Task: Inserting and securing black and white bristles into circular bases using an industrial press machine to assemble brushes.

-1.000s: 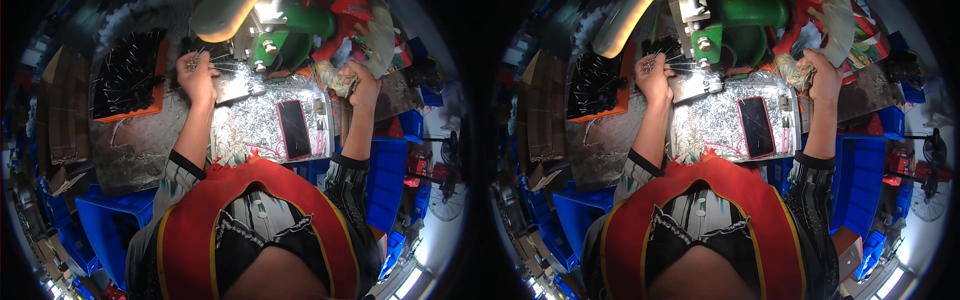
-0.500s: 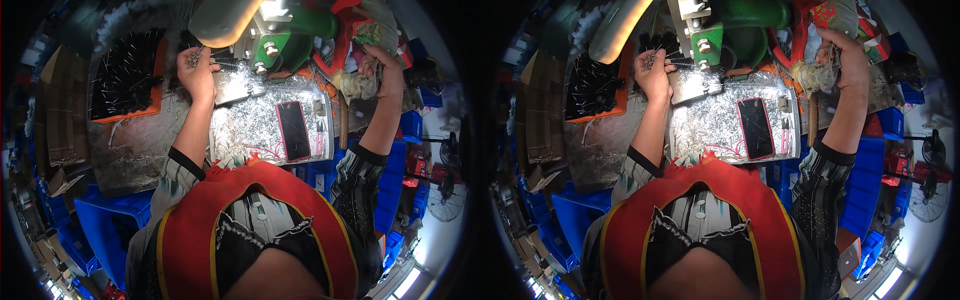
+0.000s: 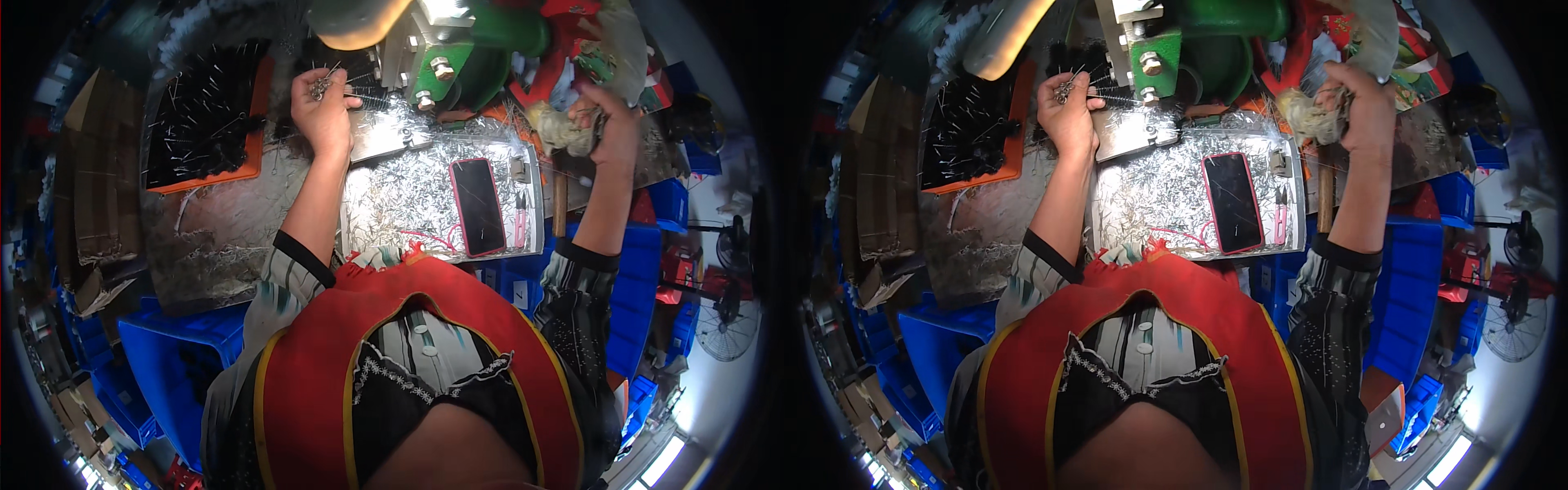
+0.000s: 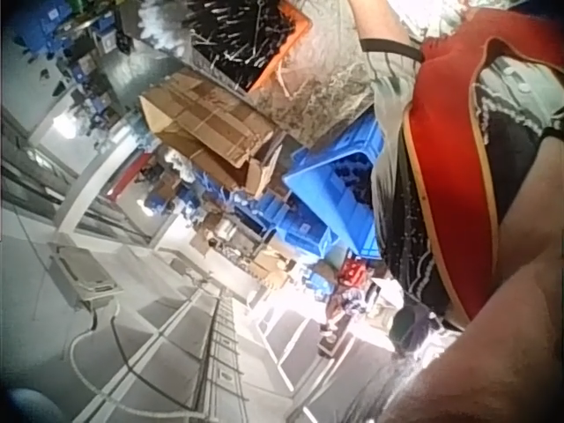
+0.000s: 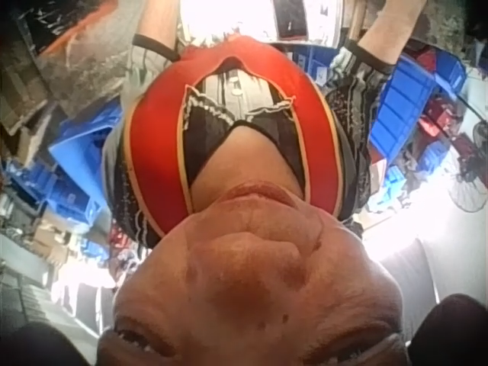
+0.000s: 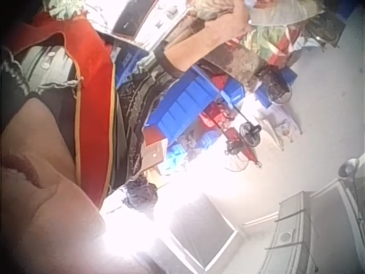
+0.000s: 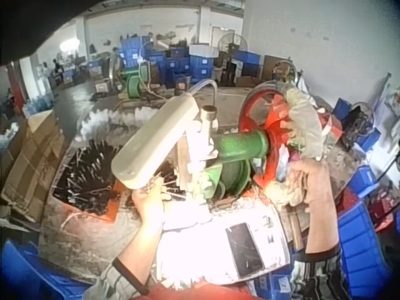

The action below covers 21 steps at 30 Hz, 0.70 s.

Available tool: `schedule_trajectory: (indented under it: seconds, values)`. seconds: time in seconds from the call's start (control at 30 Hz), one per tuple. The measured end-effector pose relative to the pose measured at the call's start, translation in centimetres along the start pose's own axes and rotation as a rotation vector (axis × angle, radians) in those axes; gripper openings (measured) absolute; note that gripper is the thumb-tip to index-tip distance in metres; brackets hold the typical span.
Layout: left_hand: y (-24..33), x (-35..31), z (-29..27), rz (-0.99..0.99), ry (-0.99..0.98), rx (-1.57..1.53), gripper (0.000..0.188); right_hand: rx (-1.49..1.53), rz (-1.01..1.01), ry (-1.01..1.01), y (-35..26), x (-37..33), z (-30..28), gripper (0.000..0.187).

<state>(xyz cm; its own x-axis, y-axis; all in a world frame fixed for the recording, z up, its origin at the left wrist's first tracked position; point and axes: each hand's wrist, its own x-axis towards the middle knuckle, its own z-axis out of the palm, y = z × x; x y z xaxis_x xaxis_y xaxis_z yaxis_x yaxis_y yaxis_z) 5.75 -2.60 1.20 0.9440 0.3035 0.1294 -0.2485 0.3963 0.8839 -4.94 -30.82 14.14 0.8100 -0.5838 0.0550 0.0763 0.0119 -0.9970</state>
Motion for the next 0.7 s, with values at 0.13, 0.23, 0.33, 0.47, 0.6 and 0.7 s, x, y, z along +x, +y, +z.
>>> schedule_trajectory:
  seconds: [0.13, 0.23, 0.33, 0.47, 0.6, 0.7]
  values:
    - [0.1, 0.0, -0.7, 0.012, 0.022, -0.008, 0.020, 0.050, -0.231, -0.043, 2.7, -0.3, 0.8, 0.013]
    - [0.7, -0.3, 0.0, -0.021, 0.011, -0.016, 0.020, -0.128, -0.767, -0.097, 9.0, 0.3, 0.2, 0.007]
    - [-0.1, 0.0, -0.5, 0.002, 0.107, -0.069, 0.018, 0.217, -0.283, -0.065, 7.6, 0.5, 0.7, 0.013]
    - [-0.3, 0.0, -1.1, 0.016, 0.152, -0.027, 0.018, 0.059, 0.009, -0.035, 3.3, 0.9, -0.6, 0.017]
    - [-0.4, 0.2, -0.6, 0.013, 0.155, -0.071, 0.019, -0.111, 0.047, -0.190, -2.6, 1.2, -0.2, 0.022]
    - [-0.6, 0.5, -0.4, 0.013, 0.143, -0.087, 0.019, -0.175, 0.084, -0.231, -4.1, 1.8, 0.2, 0.026]
